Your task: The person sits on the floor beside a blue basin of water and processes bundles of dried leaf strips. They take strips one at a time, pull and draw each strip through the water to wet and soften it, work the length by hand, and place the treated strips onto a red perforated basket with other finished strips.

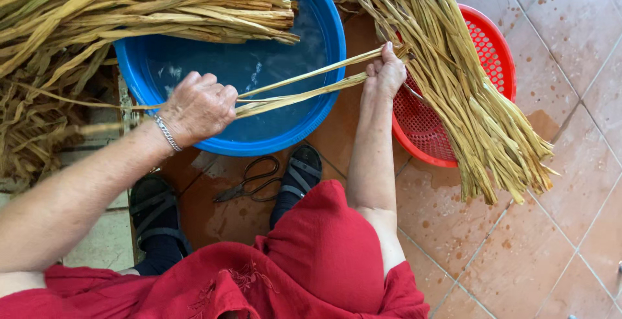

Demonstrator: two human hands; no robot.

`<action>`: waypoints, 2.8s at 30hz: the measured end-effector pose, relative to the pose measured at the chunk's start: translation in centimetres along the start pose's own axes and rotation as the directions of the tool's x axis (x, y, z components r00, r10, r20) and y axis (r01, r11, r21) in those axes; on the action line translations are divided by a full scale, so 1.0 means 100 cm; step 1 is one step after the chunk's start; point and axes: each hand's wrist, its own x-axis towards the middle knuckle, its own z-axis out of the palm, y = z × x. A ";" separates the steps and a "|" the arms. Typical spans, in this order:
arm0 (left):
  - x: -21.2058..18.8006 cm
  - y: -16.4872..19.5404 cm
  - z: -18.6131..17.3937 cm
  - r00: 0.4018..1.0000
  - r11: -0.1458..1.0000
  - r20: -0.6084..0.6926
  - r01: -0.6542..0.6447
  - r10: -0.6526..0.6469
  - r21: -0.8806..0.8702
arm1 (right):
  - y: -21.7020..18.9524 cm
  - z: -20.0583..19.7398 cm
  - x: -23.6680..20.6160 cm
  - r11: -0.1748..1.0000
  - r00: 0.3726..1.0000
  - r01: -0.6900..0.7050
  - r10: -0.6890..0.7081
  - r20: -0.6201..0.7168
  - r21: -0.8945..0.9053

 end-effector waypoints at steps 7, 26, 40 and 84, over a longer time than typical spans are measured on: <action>-0.037 -0.037 -0.004 0.989 0.981 0.138 -0.075 0.051 0.179 | -0.002 -0.006 0.019 0.998 0.992 0.033 -0.039 -0.119 -0.048; -0.006 -0.163 0.033 0.899 0.891 -0.287 0.398 -0.331 0.220 | 0.123 0.054 -0.121 0.677 0.701 0.523 0.004 0.713 -0.518; 0.028 -0.046 0.054 0.959 0.960 -0.056 0.275 -0.277 -0.045 | 0.115 0.040 -0.097 0.934 0.893 -0.252 0.325 0.312 -0.251; 0.030 0.039 0.014 0.969 0.896 0.095 0.248 -0.229 -0.368 | 0.024 0.056 -0.037 0.992 0.987 -0.053 0.069 0.142 -0.117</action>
